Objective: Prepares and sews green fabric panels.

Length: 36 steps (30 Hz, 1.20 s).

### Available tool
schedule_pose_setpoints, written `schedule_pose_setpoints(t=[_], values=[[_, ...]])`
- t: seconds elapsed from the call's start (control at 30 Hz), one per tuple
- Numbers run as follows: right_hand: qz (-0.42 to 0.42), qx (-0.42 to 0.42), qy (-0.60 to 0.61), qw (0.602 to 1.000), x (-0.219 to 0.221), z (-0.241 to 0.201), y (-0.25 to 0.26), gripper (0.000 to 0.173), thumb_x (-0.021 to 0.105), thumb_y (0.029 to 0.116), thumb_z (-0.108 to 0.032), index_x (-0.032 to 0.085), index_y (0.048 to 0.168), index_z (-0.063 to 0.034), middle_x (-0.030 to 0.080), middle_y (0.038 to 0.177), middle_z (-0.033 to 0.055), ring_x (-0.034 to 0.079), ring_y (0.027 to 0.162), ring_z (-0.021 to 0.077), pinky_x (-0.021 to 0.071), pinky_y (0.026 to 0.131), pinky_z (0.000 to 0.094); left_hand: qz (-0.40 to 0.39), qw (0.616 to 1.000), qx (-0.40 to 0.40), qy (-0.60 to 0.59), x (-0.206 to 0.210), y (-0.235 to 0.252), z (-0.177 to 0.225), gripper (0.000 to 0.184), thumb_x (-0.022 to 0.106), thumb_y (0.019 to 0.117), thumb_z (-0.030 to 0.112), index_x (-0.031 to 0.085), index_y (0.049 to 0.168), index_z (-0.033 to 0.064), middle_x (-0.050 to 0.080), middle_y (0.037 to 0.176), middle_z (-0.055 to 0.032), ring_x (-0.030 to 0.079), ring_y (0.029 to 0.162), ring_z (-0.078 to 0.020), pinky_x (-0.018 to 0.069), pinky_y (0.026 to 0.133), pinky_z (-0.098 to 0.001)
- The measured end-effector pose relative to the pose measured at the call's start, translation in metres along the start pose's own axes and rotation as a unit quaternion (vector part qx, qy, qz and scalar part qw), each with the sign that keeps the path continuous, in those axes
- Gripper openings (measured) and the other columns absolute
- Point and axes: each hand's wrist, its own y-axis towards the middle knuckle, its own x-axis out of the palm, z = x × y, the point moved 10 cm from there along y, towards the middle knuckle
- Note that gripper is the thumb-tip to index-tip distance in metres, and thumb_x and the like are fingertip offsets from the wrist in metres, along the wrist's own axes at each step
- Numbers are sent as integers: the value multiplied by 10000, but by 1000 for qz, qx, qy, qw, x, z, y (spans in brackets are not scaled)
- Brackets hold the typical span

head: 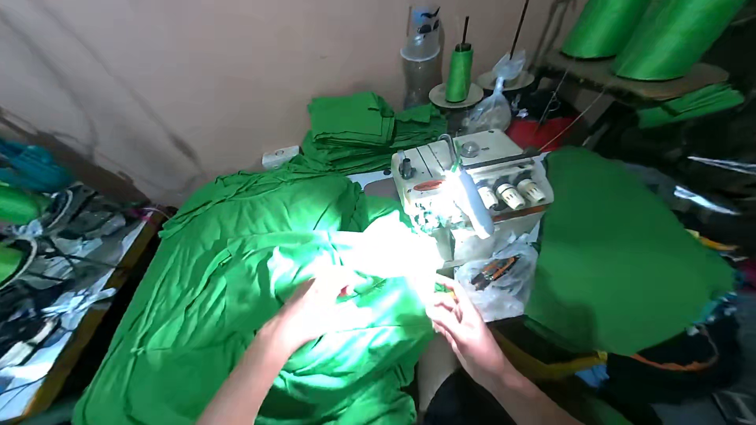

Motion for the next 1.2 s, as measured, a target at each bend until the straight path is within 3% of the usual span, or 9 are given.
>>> schedule_pose_setpoints(t=[0.07, 0.17, 0.37, 0.5, 0.57, 0.63, 0.77, 0.97, 1.2], values=[[-26, 79, 27, 996, -1, 13, -10, 295, 604, 895, 27, 532, 1180, 3, 619, 900, -26, 609, 738, 6, 539, 667, 190, -39, 998, -37, 34, 10, 16, -11, 286, 706, 949, 183, 699, 1148, -23, 673, 1186, -231, 633, 1155, -398, 466, 1014, -583], [-68, 139, 17, 988, -4, 33, -25, 91, 614, 924, -23, 636, 1007, -50, 677, 855, -65, 633, 749, -19, 534, 690, 176, 17, 999, 33, -5, 7, 24, -22, 150, 696, 919, 98, 690, 1005, -25, 673, 943, -193, 662, 919, -342, 520, 861, -526], [-91, 131, 94, 983, -6, 41, -44, 140, 563, 952, -14, 664, 1028, -74, 720, 949, -42, 699, 876, 49, 601, 824, 271, 41, 996, 40, -74, -18, 2, -30, 136, 710, 933, 80, 735, 984, -43, 724, 967, -175, 697, 909, -250, 542, 878, -439], [-101, 56, 99, 988, -11, 32, -48, 168, 575, 982, -74, 697, 1054, -164, 721, 1009, -104, 683, 937, 10, 584, 861, 245, 130, 968, 165, -138, -51, -24, -12, 191, 601, 975, 210, 723, 968, 63, 700, 900, 61, 625, 828, 99, 520, 759, -84], [-86, 49, 101, 990, -16, 34, -45, 163, 565, 982, -80, 696, 1044, -155, 719, 997, -88, 683, 933, 24, 584, 864, 256, 145, 960, 158, -181, -59, -41, 13, 184, 523, 1023, 264, 661, 1009, 143, 622, 835, 150, 541, 755, 161, 455, 685, -40], [-87, 43, 115, 989, -18, 31, -46, 148, 587, 995, -106, 704, 1052, -174, 728, 998, -95, 689, 917, 13, 590, 839, 238, 155, 957, 164, -182, -60, -58, 53, 236, 487, 1052, 288, 639, 1025, 109, 563, 751, 106, 471, 664, 141, 390, 607, -50], [-62, 14, 90, 994, -23, 25, -46, 132, 601, 987, -116, 711, 1026, -178, 727, 972, -103, 687, 877, -8, 588, 779, 196, 135, 954, 213, -165, -43, -76, 117, 228, 502, 1058, 149, 638, 1041, -33, 639, 814, -128, 555, 715, -48, 432, 655, -135], [-56, -27, 49, 997, -28, 13, -48, 118, 603, 982, -104, 706, 1021, -144, 728, 946, -101, 688, 857, -20, 587, 761, 179, 196, 937, 240, -164, -5, -83, 137, 185, 548, 1019, 82, 693, 1051, -29, 610, 809, -133, 571, 735, -135, 455, 661, -170], [-31, -53, 3, 998, -30, 13, -57, 105, 605, 942, -53, 708, 952, -75, 701, 890, -106, 641, 815, -74, 554, 747, 131, 330, 932, 145, -47, 86, -79, 145, 206, 661, 916, 105, 760, 1064, 3, 663, 767, -94, 630, 628, -163, 502, 537, -241]])
